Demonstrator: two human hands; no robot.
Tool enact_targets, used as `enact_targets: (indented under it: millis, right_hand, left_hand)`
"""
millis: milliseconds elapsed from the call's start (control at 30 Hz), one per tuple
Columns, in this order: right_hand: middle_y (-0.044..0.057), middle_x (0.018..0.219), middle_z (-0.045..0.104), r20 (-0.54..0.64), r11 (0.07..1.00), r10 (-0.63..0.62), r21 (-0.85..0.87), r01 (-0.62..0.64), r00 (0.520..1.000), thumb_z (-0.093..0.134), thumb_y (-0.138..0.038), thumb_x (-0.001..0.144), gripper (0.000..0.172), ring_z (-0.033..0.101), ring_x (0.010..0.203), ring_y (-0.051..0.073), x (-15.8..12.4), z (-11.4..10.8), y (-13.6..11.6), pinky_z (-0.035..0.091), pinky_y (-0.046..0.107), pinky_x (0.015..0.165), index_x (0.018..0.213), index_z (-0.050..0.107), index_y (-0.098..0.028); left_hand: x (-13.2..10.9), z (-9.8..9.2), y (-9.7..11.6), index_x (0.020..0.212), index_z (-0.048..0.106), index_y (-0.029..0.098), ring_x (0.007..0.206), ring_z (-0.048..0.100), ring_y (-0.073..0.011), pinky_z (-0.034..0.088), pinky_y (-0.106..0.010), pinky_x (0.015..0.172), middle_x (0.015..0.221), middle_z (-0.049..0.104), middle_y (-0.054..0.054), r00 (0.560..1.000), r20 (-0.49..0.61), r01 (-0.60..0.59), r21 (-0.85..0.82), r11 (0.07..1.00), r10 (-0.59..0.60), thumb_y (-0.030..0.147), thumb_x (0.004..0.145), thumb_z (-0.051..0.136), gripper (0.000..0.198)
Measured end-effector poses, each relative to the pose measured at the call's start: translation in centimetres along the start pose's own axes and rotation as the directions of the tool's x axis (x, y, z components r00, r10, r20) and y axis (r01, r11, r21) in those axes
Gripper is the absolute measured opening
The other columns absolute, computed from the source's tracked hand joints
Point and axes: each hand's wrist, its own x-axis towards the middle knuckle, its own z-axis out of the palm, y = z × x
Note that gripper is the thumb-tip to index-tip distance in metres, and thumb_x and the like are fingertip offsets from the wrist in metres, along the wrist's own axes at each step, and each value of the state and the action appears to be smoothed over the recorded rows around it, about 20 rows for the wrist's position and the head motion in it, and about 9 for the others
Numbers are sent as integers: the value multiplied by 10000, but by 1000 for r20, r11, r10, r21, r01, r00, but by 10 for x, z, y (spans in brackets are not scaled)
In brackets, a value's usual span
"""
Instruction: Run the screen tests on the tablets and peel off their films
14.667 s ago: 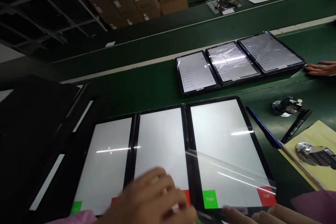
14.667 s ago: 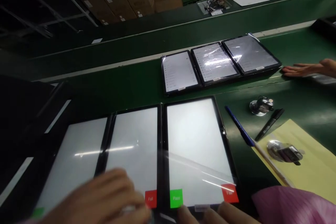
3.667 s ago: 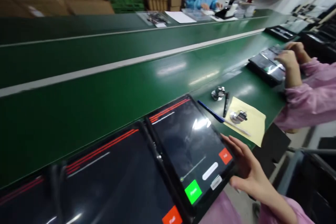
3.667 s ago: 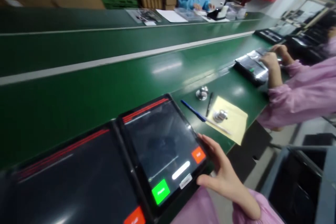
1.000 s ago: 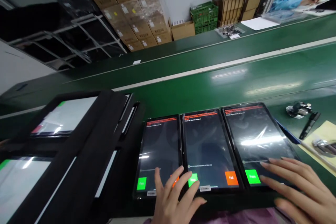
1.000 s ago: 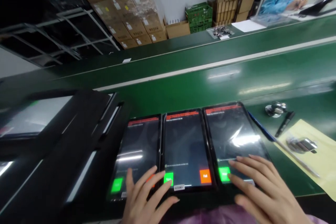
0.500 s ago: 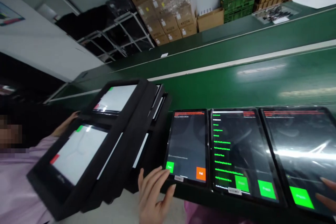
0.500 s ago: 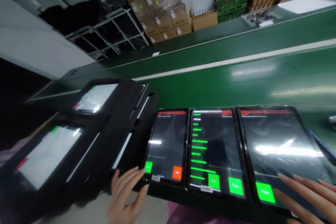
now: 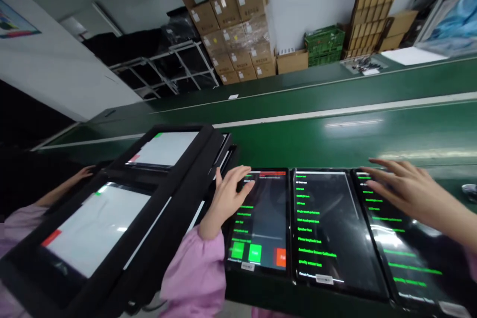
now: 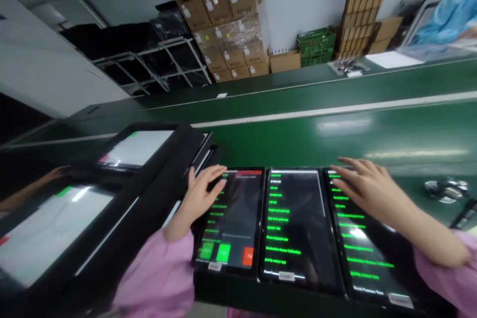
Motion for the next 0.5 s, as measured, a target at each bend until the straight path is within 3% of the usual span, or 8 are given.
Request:
enact_targets:
  millis: [100, 200, 267, 367, 500]
  right_hand:
    - [197, 1113, 774, 0, 989, -55, -137, 54, 998, 1, -728, 1063, 988, 756, 993, 391, 6, 1, -6, 636, 504, 666, 1048, 847, -218]
    - [125, 1113, 787, 17, 979, -164, -123, 165, 986, 168, -612, 1128, 768, 769, 952, 317, -13, -6, -11, 651, 447, 699, 970, 854, -307]
    - [103, 1157, 780, 28, 973, -200, -115, 202, 979, 264, -516, 1143, 635, 767, 946, 290, -22, -12, -12, 656, 430, 729, 986, 850, -329]
    - [136, 1223, 756, 22, 970, -153, -187, 154, 988, 278, -424, 1142, 578, 758, 989, 297, -16, -16, -12, 655, 447, 777, 1091, 835, -279]
    - [160, 1242, 746, 47, 948, -113, -295, 122, 992, 274, -331, 1129, 565, 753, 998, 312, -5, -7, -8, 654, 459, 758, 1104, 831, -244]
  left_hand:
    - [19, 10, 6, 1215, 695, 244, 1271, 682, -304, 38, -780, 1245, 1258, 775, -130, 999, 10, -40, -13, 999, 40, 550, 1036, 488, 411]
    - [16, 10, 20, 1198, 711, 260, 1219, 718, -308, -31, -797, 1216, 1131, 813, -107, 992, 42, -115, -54, 992, 118, 544, 1030, 543, 371]
    - [21, 12, 37, 1237, 701, 288, 1246, 710, -300, -16, -801, 1212, 1103, 821, -77, 971, 133, -181, -124, 976, 198, 527, 1049, 530, 348]
    - [45, 26, 72, 1299, 667, 297, 1407, 597, -320, 57, -833, 1194, 1288, 768, -80, 908, 289, -243, -225, 944, 303, 501, 1062, 523, 344]
    - [63, 44, 104, 1348, 641, 236, 1462, 530, -368, 47, -855, 1174, 1434, 678, -154, 874, 339, -271, -255, 928, 348, 474, 1039, 586, 393]
